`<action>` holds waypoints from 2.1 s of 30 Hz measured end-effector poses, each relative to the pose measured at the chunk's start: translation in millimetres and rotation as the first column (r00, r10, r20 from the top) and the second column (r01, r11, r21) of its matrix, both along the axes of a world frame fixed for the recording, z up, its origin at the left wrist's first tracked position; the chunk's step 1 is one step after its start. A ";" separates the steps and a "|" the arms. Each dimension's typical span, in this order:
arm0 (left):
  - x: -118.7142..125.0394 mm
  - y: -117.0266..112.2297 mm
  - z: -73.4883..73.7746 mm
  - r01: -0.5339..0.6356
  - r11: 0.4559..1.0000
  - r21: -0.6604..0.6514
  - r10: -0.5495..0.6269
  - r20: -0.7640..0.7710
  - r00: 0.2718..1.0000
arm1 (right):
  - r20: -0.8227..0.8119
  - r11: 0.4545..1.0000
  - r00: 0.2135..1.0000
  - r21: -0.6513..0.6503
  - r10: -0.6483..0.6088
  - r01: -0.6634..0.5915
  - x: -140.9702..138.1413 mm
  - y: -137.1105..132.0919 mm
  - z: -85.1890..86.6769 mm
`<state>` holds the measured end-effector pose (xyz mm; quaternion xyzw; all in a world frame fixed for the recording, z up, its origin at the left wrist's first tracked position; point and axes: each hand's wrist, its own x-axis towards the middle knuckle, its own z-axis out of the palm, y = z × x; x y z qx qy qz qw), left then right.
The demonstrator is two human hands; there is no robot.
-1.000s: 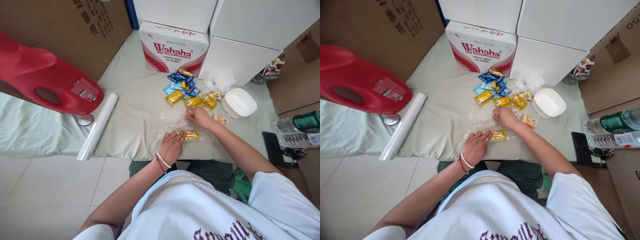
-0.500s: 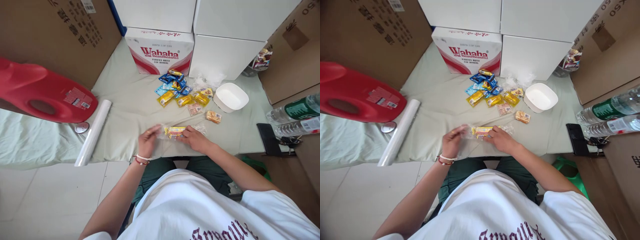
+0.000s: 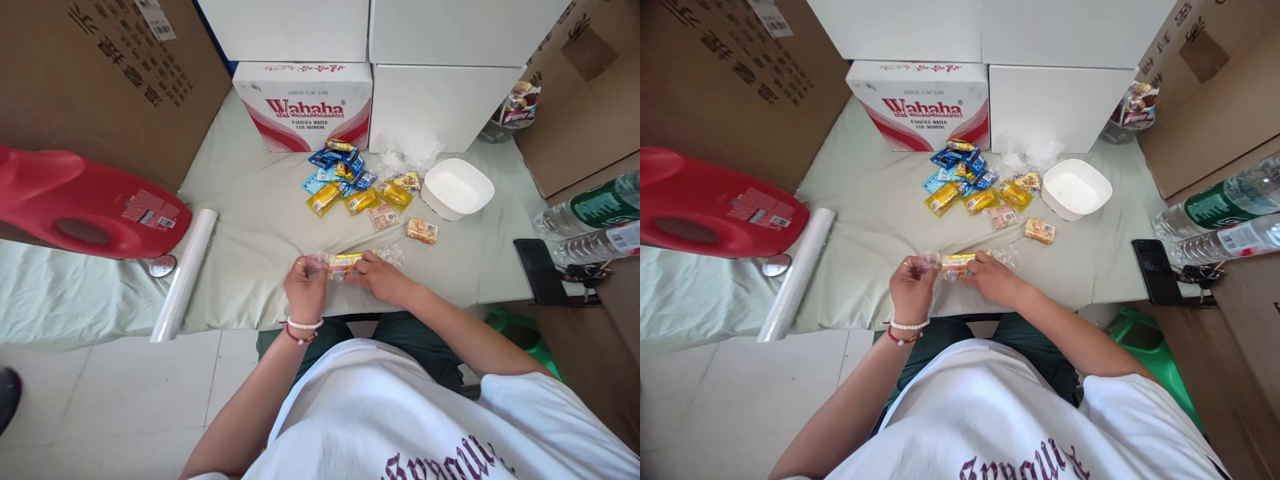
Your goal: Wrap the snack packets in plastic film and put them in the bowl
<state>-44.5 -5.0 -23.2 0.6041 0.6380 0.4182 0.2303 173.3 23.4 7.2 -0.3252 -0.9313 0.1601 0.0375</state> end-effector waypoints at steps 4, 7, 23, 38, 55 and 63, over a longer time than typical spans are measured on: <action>35.9 -15.3 8.5 0.184 0.979 0.089 -0.163 -0.204 0.965 | -0.089 0.999 0.995 0.008 -0.044 0.045 -1.0 -3.0 -7.5; 47.1 -23.8 -0.7 0.346 0.936 0.067 -0.285 -0.436 0.854 | -0.246 0.999 0.968 -0.028 -0.040 0.035 7.5 -10.9 -11.4; 47.7 -30.9 -13.3 0.404 0.915 -0.007 -0.326 -0.604 0.727 | -0.385 0.681 0.581 -0.213 -0.717 0.701 36.6 -22.5 3.4; 8.6 -17.8 -28.3 0.529 0.826 0.194 -0.563 0.330 0.758 | -0.318 0.867 0.818 -0.028 -0.480 0.498 -49.8 -13.1 -10.0; -10.2 -5.3 1.0 0.052 0.998 0.031 -0.060 0.653 0.755 | -0.216 0.953 0.945 0.120 -0.247 0.276 -43.6 1.0 -29.9; -25.2 -1.6 -13.5 0.154 0.984 0.087 -0.156 0.023 0.987 | -0.410 0.910 0.820 -0.062 -0.398 0.411 -40.6 12.7 -24.4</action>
